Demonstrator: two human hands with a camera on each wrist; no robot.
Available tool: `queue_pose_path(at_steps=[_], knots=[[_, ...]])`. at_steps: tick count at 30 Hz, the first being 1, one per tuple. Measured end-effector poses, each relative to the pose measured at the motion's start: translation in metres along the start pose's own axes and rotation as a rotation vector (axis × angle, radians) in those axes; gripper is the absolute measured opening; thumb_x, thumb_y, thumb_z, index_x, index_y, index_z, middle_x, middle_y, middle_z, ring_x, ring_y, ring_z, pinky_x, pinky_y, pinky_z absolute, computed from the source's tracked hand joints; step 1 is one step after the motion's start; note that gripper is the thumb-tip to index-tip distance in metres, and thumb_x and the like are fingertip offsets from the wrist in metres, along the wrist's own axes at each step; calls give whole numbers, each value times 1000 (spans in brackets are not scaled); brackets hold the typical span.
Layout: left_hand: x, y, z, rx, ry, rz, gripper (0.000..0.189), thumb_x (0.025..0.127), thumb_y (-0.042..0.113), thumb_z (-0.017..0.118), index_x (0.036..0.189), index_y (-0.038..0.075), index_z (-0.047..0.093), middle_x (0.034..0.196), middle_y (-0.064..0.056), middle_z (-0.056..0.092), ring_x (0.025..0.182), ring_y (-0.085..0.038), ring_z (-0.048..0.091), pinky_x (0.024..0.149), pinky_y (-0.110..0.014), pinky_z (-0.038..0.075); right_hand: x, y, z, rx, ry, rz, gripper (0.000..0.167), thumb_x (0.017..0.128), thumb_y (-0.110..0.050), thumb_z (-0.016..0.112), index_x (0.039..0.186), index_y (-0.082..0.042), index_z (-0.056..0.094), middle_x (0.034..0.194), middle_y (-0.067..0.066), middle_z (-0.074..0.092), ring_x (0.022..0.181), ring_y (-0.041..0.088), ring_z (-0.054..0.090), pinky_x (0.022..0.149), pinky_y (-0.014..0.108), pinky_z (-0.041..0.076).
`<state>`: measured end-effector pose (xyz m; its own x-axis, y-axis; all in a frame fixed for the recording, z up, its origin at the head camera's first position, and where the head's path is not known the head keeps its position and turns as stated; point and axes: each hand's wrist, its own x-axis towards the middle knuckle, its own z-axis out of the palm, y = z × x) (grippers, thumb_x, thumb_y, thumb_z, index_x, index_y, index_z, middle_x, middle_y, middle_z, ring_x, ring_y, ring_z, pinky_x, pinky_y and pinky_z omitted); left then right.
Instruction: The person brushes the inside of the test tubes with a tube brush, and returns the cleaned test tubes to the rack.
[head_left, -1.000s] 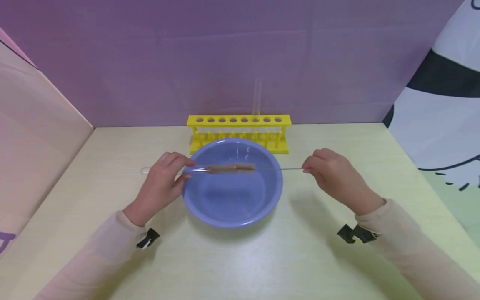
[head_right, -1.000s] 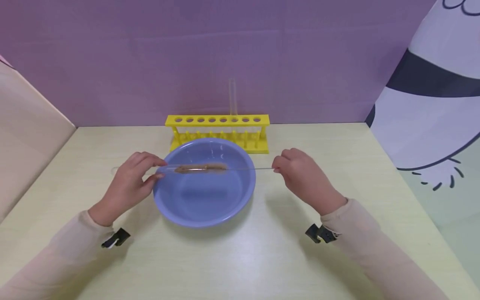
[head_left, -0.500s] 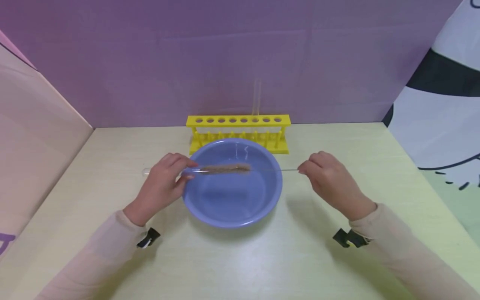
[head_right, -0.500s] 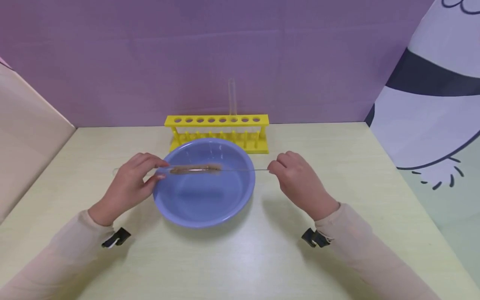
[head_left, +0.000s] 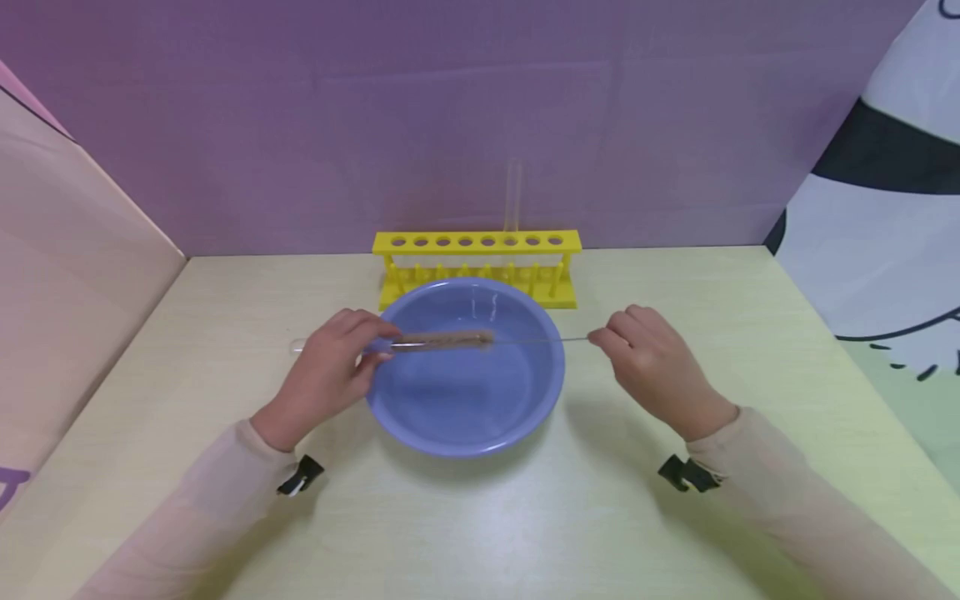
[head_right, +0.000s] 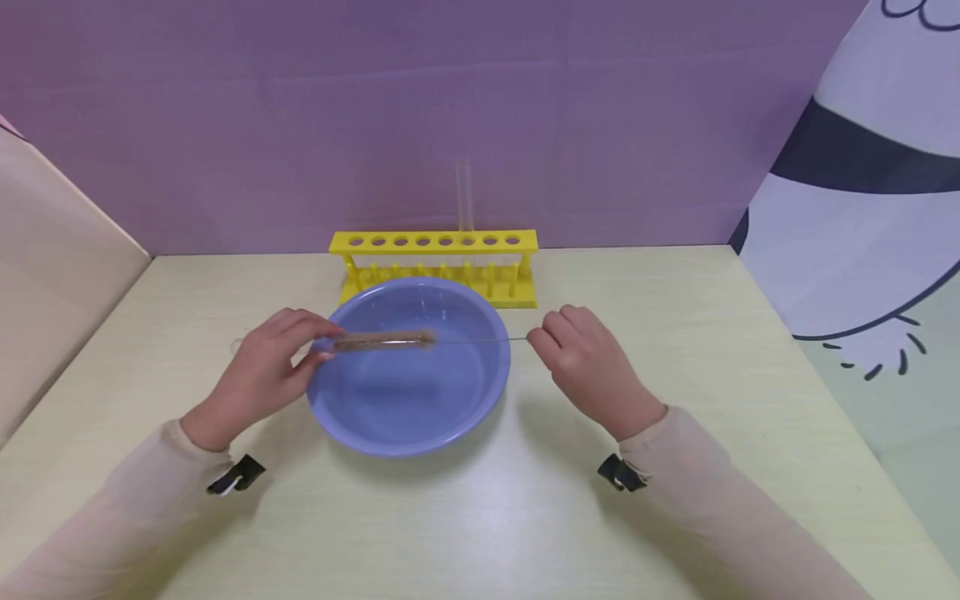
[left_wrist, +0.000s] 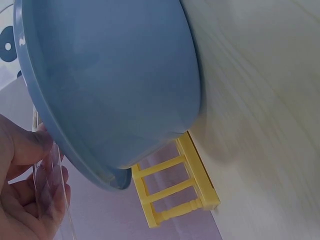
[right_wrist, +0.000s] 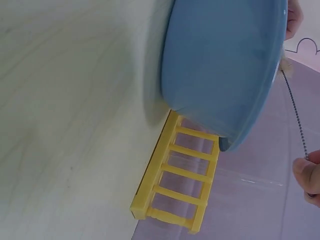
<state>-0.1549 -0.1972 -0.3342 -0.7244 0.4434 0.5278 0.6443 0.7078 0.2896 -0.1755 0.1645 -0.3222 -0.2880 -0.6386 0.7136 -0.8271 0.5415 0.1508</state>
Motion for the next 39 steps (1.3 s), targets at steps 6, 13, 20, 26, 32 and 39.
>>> queue_pose_path(at_steps=[6,13,20,26,32,39], knots=[[0,1,1,-6,-6,1,29,73,-7,74,99,3,66,93,-8,66,83,-21,55,64,-32,48,-6,0,7,-42,86,-78,25,92,8,41,82,9,64,68,14,55,59,27,46,52,35,38],[1,2,1,-18,0,7,29,73,-7,74,99,3,66,92,-6,66,82,-20,55,65,-32,47,-9,-1,15,-82,210,-124,22,94,4,49,82,9,66,66,14,56,56,26,45,49,34,37],[2,3,3,-21,11,21,27,73,-6,74,98,3,65,89,-5,65,81,-20,54,67,-33,48,-9,-2,19,-87,240,-147,20,93,2,52,80,9,66,64,13,55,54,26,44,47,33,36],[4,4,5,-29,11,38,26,74,-5,73,97,3,65,89,-5,65,81,-20,54,67,-33,48,-5,-4,18,-59,196,-133,23,95,0,50,80,8,66,67,13,56,57,25,45,49,33,37],[7,5,7,-36,13,47,26,75,-5,73,97,3,64,91,-6,65,81,-20,54,67,-33,48,-1,-7,16,-8,118,-85,17,90,6,51,83,7,66,70,13,56,61,26,47,53,33,39],[10,7,9,-44,14,61,25,75,-5,73,97,3,65,90,-5,64,82,-21,54,69,-33,48,7,-8,13,75,49,10,21,66,22,65,79,6,65,68,11,53,61,25,48,54,34,41]])
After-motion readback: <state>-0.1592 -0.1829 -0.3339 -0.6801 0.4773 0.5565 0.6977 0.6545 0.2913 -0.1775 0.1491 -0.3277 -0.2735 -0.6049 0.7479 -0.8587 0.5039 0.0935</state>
